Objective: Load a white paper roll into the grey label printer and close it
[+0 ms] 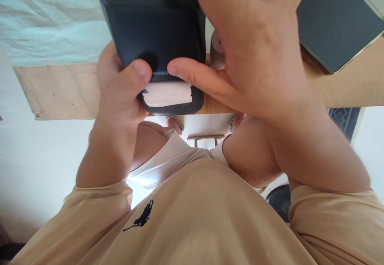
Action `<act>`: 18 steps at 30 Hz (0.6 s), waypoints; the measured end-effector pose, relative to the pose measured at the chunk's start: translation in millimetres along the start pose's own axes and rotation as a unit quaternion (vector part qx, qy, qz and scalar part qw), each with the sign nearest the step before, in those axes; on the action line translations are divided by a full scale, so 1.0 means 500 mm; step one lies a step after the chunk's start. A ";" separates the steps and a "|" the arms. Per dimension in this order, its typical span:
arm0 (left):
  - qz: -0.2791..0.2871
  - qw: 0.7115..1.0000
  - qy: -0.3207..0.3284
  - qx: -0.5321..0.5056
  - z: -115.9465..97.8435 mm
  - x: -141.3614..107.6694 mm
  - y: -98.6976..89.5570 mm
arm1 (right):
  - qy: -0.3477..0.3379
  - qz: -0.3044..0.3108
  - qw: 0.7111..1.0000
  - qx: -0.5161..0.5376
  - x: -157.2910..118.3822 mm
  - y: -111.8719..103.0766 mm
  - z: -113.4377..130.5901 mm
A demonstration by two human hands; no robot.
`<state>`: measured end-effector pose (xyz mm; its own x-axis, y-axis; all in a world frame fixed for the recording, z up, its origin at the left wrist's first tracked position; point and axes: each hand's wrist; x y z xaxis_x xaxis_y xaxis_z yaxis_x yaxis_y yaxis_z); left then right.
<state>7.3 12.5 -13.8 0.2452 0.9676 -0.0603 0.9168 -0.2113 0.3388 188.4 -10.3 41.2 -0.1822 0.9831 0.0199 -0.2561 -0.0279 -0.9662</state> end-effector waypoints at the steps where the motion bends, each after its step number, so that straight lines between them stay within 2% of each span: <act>1: -0.010 1.000 -0.005 -0.002 -0.004 0.000 0.003 | -0.018 -0.007 0.999 -0.036 0.001 0.001 0.001; 4: -0.026 1.000 -0.012 -0.012 -0.013 0.003 0.001 | -0.049 -0.033 0.992 -0.110 0.000 0.006 0.004; 7: -0.044 0.998 -0.037 -0.039 -0.011 0.009 -0.003 | -0.055 -0.046 0.992 -0.105 -0.005 0.012 0.005; 9: -0.035 0.995 -0.050 -0.082 -0.005 0.010 0.001 | -0.061 -0.054 0.992 -0.098 -0.009 0.016 0.004; 13: -0.013 0.978 -0.007 -0.209 -0.008 -0.002 0.042 | -0.066 -0.075 0.990 -0.104 -0.013 0.022 0.000; 15: -0.002 0.972 -0.040 -0.230 -0.019 -0.009 0.066 | -0.067 -0.089 0.988 -0.106 -0.013 0.024 -0.002; 16: -0.040 0.972 -0.051 -0.227 -0.025 -0.010 0.075 | -0.065 -0.091 0.988 -0.110 -0.013 0.024 -0.003; 18: -0.079 0.970 -0.094 -0.211 -0.036 -0.011 0.082 | -0.067 -0.096 0.986 -0.116 -0.012 0.024 -0.005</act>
<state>37.7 1.0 17.1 0.2026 0.9323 -0.2996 0.7468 0.0508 0.6631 188.9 -16.1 28.7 -0.2792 0.9332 0.2263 -0.0768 0.2132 -0.9740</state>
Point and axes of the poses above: each hand's wrist, its own x-axis towards the middle knuckle, its own y-axis out of the palm, z = x × y, and after that the axes turned 14 degrees about -x, right-handed
